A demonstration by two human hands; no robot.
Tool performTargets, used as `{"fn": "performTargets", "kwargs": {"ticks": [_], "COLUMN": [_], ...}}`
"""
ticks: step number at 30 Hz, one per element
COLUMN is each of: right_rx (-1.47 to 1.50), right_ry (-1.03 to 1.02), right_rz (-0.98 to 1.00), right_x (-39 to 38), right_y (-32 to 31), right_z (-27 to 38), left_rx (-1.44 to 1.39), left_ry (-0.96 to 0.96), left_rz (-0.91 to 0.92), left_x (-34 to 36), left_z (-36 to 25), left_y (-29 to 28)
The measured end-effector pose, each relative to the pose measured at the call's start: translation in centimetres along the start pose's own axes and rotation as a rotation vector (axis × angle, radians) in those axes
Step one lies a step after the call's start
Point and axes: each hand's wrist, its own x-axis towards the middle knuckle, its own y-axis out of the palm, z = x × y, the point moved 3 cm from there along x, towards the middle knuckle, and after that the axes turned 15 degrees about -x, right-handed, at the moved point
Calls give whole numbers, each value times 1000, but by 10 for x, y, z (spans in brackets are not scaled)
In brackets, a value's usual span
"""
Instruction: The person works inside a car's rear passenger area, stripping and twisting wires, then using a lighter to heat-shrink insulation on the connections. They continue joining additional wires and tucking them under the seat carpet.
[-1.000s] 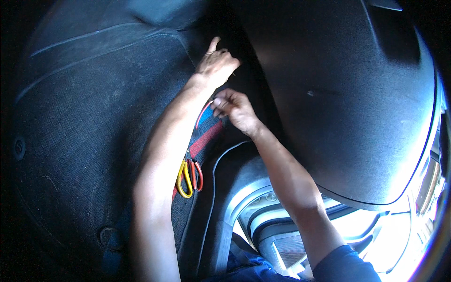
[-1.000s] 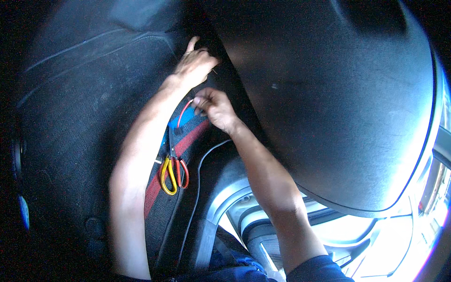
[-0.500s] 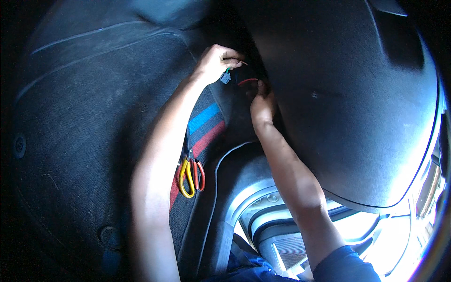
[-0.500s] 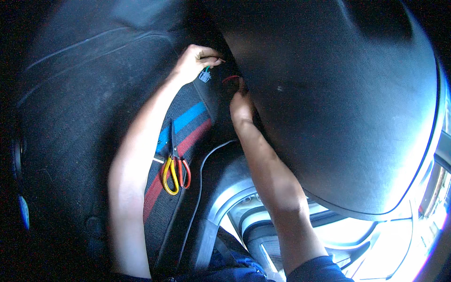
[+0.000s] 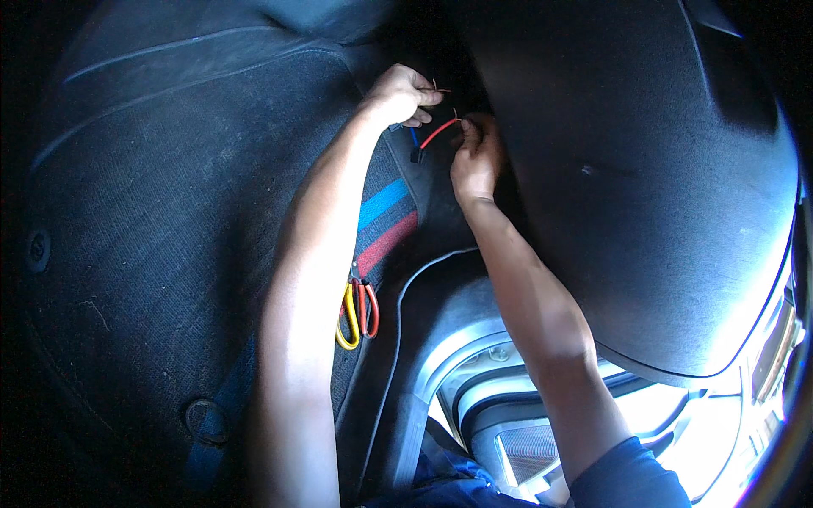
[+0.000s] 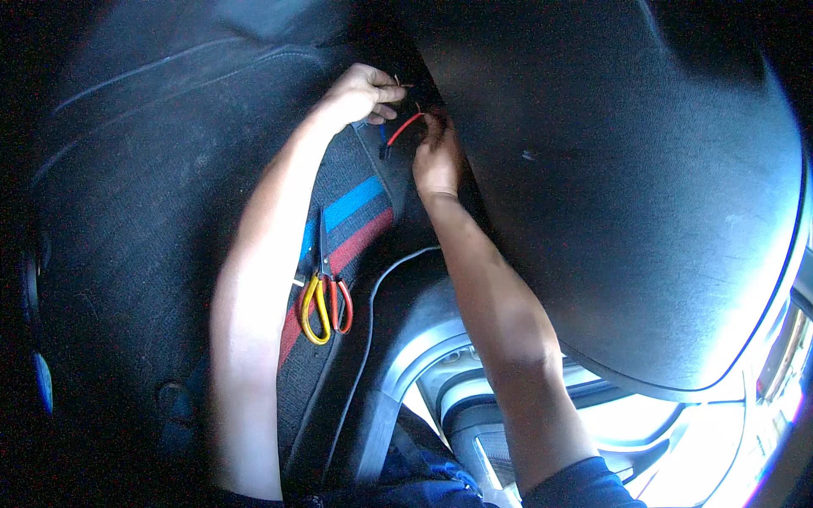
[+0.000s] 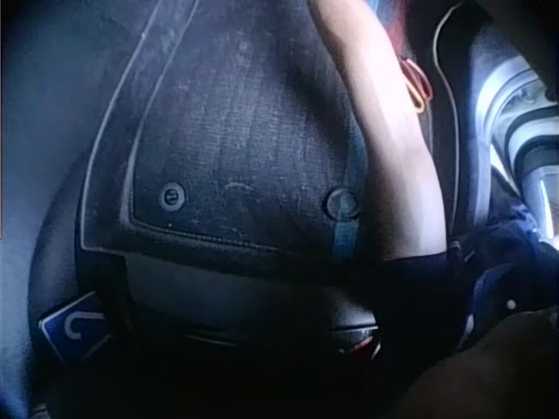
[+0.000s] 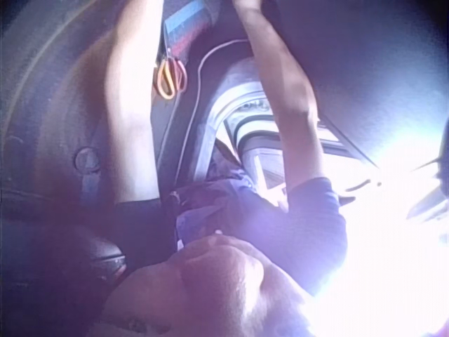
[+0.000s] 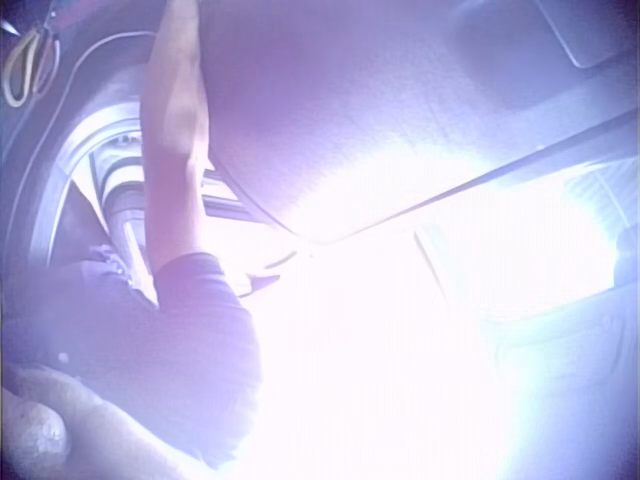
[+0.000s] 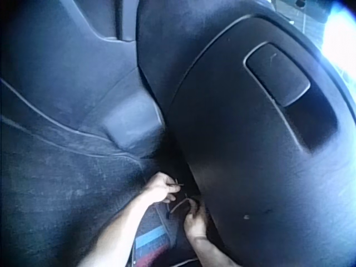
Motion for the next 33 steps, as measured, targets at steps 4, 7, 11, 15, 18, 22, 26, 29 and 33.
{"fn": "performTargets", "kwargs": {"ticks": [4, 7, 11, 15, 18, 22, 26, 29, 33], "right_rx": [46, 62, 63, 53, 79, 71, 39, 26, 79], "right_ry": [-18, -142, -173, -171, -180, -180, -174, -182, -229], "right_rz": [-32, -68, -50, -14, -32, -33, -38, -38, -31], "right_x": [8, 11, 13, 12, 13, 13, 12, 13, 13], "right_y": [4, 3, -1, -2, -1, 0, -1, -2, -3], "right_z": [10, 19, 28, 33, 33, 30, 28, 30, 34], "left_rx": [108, 91, 58, 86, 91, -151, -580, -550, -199], "left_ry": [85, 119, 104, 127, 134, 99, 78, 83, 121], "left_rz": [59, 71, 87, 115, 131, 228, 217, 294, 330], "left_x": [0, -1, 0, -3, -5, -12, -21, -19, -15], "left_z": [3, 11, 16, 13, 12, 17, 22, 20, 24], "left_y": [1, 4, 3, 1, -1, -3, -6, -8, -7]}}
